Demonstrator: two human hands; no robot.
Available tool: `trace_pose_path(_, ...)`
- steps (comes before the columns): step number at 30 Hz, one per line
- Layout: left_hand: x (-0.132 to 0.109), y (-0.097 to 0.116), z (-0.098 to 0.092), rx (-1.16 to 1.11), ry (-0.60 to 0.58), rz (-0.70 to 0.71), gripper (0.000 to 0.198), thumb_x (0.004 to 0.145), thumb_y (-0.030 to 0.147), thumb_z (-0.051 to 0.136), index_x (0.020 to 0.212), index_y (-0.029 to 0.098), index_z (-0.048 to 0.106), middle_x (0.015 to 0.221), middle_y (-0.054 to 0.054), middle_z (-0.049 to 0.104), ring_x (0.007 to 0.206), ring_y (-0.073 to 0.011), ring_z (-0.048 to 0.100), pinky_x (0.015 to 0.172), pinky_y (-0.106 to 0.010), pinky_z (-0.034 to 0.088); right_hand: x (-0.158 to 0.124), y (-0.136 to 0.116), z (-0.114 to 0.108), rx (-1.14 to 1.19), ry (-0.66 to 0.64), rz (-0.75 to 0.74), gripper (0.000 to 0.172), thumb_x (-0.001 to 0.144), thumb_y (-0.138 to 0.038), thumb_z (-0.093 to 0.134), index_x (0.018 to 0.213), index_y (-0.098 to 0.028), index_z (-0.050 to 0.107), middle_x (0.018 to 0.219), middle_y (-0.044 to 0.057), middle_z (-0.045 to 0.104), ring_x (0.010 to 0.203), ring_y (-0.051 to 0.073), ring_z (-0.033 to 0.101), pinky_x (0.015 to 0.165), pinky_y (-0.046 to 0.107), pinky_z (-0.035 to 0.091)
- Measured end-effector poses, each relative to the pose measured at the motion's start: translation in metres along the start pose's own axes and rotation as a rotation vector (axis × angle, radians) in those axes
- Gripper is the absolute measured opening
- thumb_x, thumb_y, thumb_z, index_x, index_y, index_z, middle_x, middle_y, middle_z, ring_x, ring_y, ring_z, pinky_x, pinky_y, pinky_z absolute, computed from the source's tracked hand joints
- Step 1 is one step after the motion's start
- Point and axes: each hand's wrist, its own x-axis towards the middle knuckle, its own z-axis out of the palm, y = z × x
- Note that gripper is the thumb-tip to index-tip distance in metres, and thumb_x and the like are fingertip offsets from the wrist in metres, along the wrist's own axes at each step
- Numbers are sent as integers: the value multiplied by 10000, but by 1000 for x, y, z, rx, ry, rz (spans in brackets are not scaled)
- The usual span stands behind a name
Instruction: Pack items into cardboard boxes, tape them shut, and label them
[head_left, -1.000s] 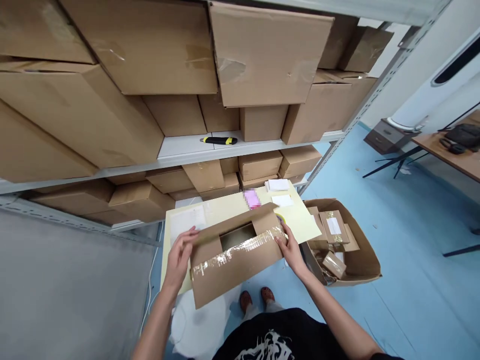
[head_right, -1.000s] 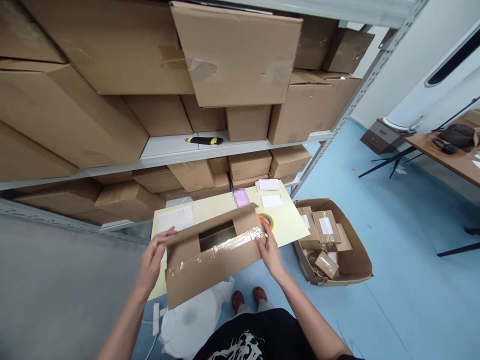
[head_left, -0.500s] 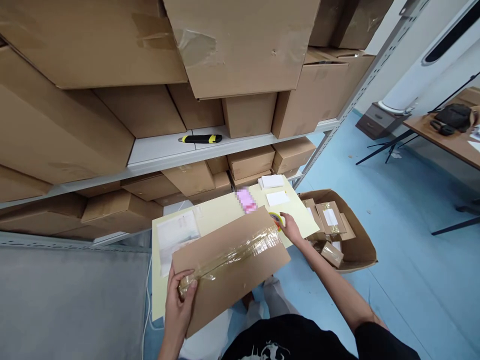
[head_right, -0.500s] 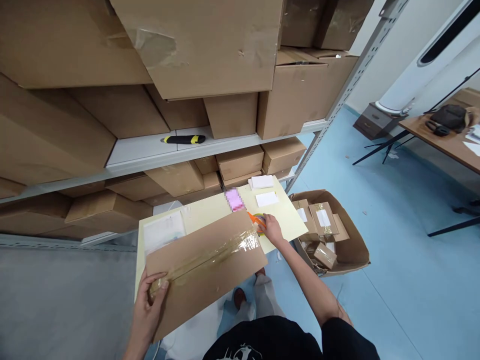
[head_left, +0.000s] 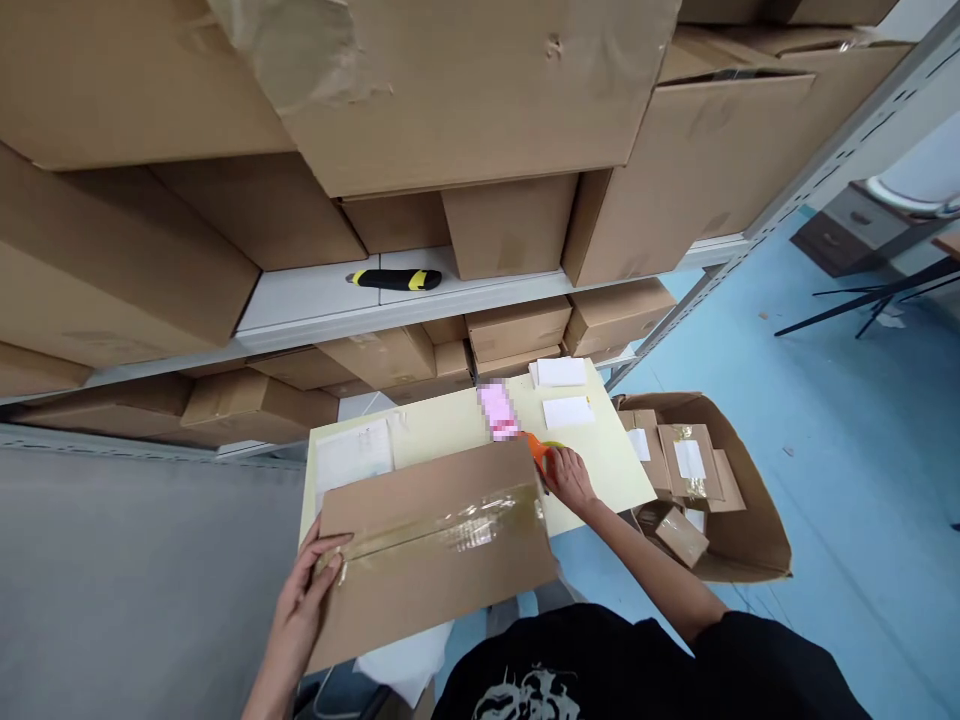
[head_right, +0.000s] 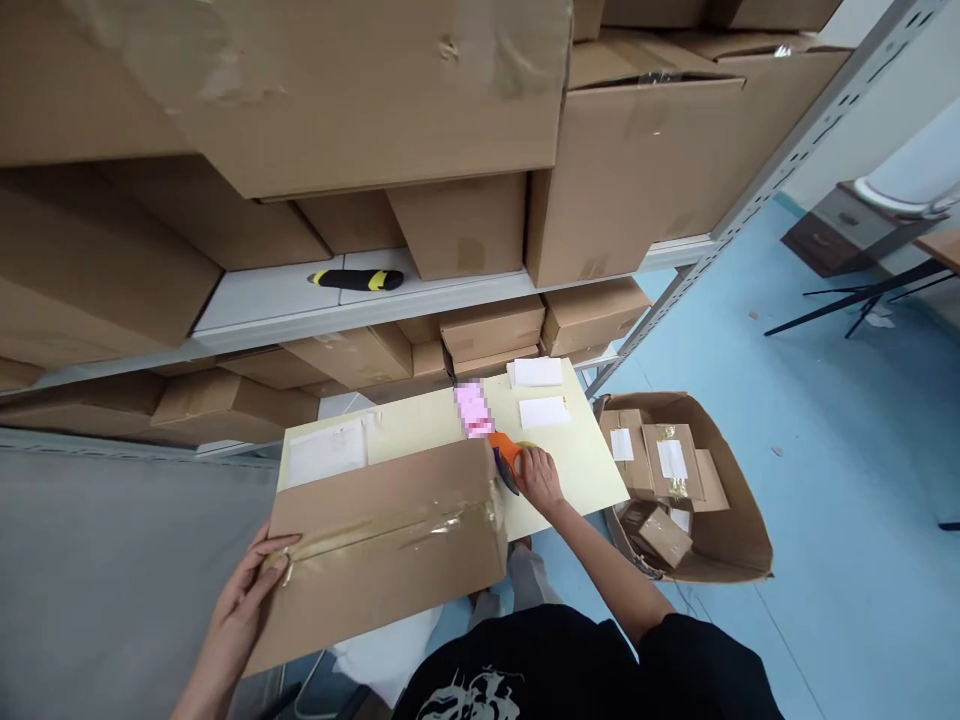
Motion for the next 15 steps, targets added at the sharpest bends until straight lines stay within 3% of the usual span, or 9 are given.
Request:
trace_pose_path(4, 7, -7, -4, 25, 11, -41, 361, 737, 571, 550, 879, 245, 615, 1265, -57, 549, 1350, -285, 299, 1129, -473, 170, -2, 0, 13, -26, 0, -52, 774, 736, -485, 602, 1386, -158, 338, 1423, 222, 330, 1314, 402, 244, 1017, 582, 226)
trace_pose_path(7, 6, -4, -4, 21, 21, -49, 360, 730, 565, 564, 875, 240, 619, 1246, -58, 556, 1336, -291, 321, 1128, -478, 172, 1, -2, 23, -70, -54, -76, 971, 606, -492, 720, 1433, -245, 275, 1504, 207, 186, 1358, 460, 81, 1001, 678, 78)
trace_pose_path(12, 7, 2, -1, 36, 43, -52, 378, 704, 581, 579, 845, 235, 635, 1171, -66, 596, 1308, -302, 364, 1120, -478, 202, 12, 12, 18, -37, -74, -13, 844, 674, -314, 686, 1424, -296, 301, 1515, 173, 194, 1359, 436, 130, 991, 648, 165)
trace_pose_path(15, 8, 3, -1, 44, 36, -60, 386, 706, 586, 579, 848, 232, 638, 1165, -75, 607, 1327, -301, 337, 1122, -477, 192, 16, 27, -2, 177, -110, 61, 806, 681, -341, 659, 1416, -264, 334, 1499, 174, 237, 1352, 422, 172, 987, 620, 237)
